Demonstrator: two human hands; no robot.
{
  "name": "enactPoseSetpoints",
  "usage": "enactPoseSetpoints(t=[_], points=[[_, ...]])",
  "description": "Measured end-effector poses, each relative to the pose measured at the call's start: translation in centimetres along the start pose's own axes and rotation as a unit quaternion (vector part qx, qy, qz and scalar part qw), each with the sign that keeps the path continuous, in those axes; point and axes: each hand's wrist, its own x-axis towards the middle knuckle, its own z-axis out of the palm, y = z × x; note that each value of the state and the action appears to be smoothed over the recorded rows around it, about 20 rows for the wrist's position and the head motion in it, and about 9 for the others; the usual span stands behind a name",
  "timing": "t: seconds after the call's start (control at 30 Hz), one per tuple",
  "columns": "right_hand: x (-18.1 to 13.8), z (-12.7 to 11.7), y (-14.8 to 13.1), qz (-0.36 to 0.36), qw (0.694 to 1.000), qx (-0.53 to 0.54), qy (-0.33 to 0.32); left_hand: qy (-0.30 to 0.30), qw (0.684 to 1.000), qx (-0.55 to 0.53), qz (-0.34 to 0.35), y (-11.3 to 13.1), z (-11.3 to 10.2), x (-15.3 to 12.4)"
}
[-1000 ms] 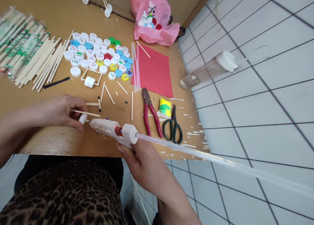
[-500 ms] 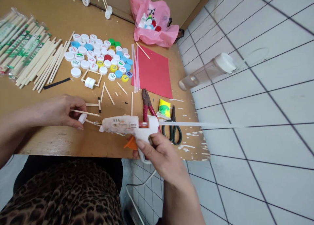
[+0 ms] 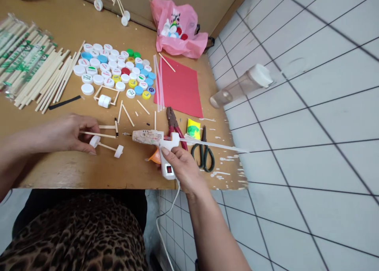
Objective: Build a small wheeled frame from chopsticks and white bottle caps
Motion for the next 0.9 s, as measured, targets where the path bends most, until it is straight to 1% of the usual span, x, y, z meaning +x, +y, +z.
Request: enactPoseSetpoints(t=[0.17, 0.4, 0.47, 0.53, 0.6, 0.7, 0.77, 0.9], points=[[0.1, 0.2, 0.2, -0.010, 1.000, 0.005, 0.006, 0.006, 1.000, 0.008, 0.006, -0.1, 0.0, 0.1], [-0.3, 0.7, 0.3, 0.009, 1.000, 0.003, 0.007, -0.002, 1.000, 0.014, 0.004, 0.0, -0.1, -0.1], [-0.7, 0.5, 0.1, 0.010, 0.999, -0.030, 0.000, 0.001, 1.000, 0.012, 0.012, -0.1, 0.0, 0.0], [-1.0, 0.1, -0.1, -0.013, 0.994, -0.105, -0.002, 0.002, 1.000, 0.007, 0.018, -0.2, 0.0, 0.0], [-1.3, -0.5, -0.3, -0.061, 0.976, -0.211, 0.014, -0.001, 1.000, 0.003, 0.018, -0.3, 0.0, 0.0], [-1.3, -1.3, -0.6, -0.115, 0.932, -0.340, 0.051, -0.003, 1.000, 0.010, 0.019, -0.1, -0.1, 0.0], [-1.2, -1.4, -0.8, -0.133, 0.912, -0.385, 0.053, -0.005, 1.000, 0.019, 0.015, 0.1, -0.2, -0.1], [-1.2, -1.0, -1.2, -0.160, 0.876, -0.454, 0.033, -0.011, 1.000, 0.026, 0.002, 0.3, -0.3, -0.2]])
